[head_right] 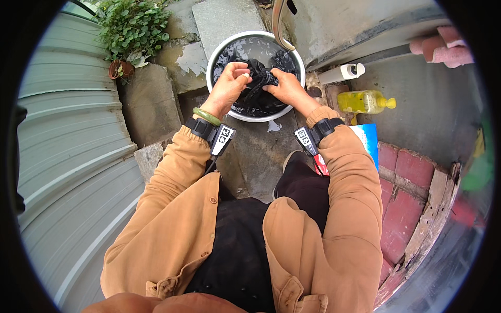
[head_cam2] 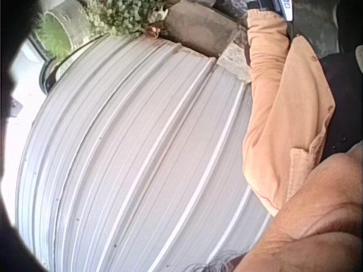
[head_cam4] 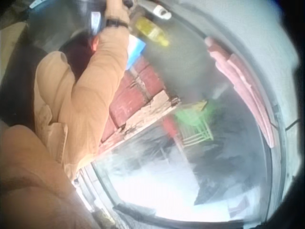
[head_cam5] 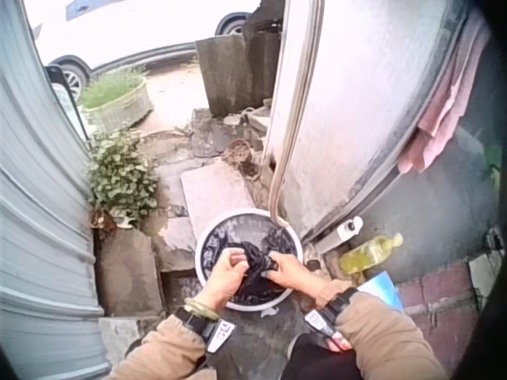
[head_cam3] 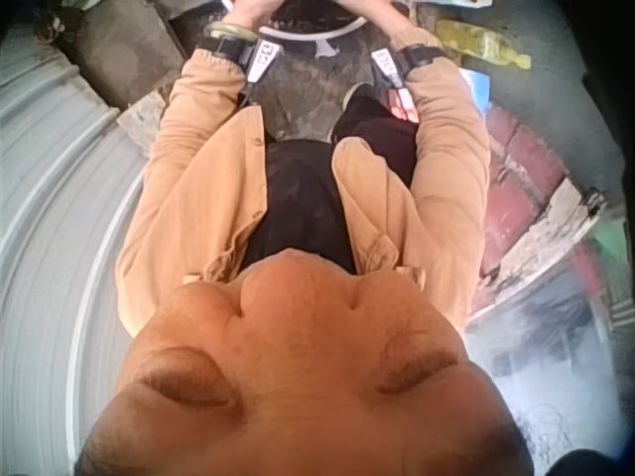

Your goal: The person walks through a cluttered workshop carrying a detergent packet, then moves outside to a metal basin. They submerge a dark garment in water, agitate it by hand, wring it out, and add detergent powder from the packet into the basin.

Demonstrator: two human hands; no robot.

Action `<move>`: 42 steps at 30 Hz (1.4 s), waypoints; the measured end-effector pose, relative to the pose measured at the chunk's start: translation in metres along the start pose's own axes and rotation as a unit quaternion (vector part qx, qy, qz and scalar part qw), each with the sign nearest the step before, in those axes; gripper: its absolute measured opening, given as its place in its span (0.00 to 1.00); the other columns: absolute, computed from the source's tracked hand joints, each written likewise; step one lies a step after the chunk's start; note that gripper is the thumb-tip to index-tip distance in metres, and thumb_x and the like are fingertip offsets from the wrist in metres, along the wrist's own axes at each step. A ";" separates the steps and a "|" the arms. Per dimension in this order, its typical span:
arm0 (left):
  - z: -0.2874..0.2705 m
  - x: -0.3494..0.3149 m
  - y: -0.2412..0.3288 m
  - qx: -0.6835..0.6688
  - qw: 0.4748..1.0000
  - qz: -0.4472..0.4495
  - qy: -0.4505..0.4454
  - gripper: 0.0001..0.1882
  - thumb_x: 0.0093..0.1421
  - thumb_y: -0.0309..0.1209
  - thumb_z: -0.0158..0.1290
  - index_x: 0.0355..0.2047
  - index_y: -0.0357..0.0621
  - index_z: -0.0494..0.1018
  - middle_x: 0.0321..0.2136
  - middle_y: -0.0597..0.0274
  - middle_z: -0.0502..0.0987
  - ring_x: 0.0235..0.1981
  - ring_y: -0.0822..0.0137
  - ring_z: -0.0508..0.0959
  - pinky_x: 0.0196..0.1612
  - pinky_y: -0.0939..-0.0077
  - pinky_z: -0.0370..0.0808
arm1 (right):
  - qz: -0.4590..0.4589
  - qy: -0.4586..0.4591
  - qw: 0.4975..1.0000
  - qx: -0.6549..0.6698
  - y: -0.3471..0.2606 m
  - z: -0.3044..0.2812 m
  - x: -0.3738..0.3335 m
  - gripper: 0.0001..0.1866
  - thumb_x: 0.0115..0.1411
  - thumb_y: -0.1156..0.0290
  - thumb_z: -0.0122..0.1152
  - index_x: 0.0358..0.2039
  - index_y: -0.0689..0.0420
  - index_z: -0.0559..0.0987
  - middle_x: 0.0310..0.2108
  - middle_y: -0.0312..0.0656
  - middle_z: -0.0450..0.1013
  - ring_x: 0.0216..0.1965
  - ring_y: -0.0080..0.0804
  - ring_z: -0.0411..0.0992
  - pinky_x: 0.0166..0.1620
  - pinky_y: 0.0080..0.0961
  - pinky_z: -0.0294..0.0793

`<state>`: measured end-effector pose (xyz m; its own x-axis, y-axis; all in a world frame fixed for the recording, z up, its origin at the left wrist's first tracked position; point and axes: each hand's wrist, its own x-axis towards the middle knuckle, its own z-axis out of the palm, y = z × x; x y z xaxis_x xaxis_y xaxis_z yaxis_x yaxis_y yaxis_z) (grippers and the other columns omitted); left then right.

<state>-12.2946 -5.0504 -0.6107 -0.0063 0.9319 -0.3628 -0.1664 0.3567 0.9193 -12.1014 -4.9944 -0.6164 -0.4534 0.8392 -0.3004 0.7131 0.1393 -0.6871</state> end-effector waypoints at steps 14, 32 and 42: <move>-0.111 0.007 0.027 -0.334 0.914 0.003 0.232 0.12 0.61 0.28 0.53 0.44 0.43 0.68 0.37 0.58 0.76 0.40 0.61 0.77 0.46 0.63 0.74 | -0.200 0.359 0.895 0.174 -0.217 -0.248 -0.078 0.17 0.61 0.70 0.64 0.48 0.63 0.78 0.41 0.39 0.78 0.38 0.25 0.77 0.43 0.17 0.74; 0.005 -0.002 0.002 0.036 0.934 -0.144 -0.326 0.13 0.60 0.39 0.59 0.41 0.48 0.79 0.35 0.71 0.80 0.37 0.78 0.77 0.43 0.82 0.73 | -0.205 0.128 0.908 0.344 -0.122 -0.156 -0.010 0.16 0.63 0.72 0.59 0.51 0.61 0.74 0.42 0.34 0.76 0.42 0.22 0.73 0.48 0.22 0.73; 0.136 -0.083 0.018 -0.011 0.826 0.146 -0.544 0.20 0.65 0.37 0.53 0.56 0.44 0.73 0.38 0.61 0.81 0.40 0.73 0.77 0.48 0.74 0.73 | -0.165 0.058 0.921 0.347 -0.096 -0.148 0.022 0.13 0.62 0.75 0.58 0.48 0.61 0.75 0.39 0.34 0.76 0.41 0.24 0.73 0.48 0.24 0.73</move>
<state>-12.1630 -5.1121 -0.5438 0.8389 0.4898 0.2372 -0.3320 0.1152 0.9362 -12.1007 -4.9117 -0.4587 -0.4953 0.8676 0.0450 0.0150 0.0603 -0.9981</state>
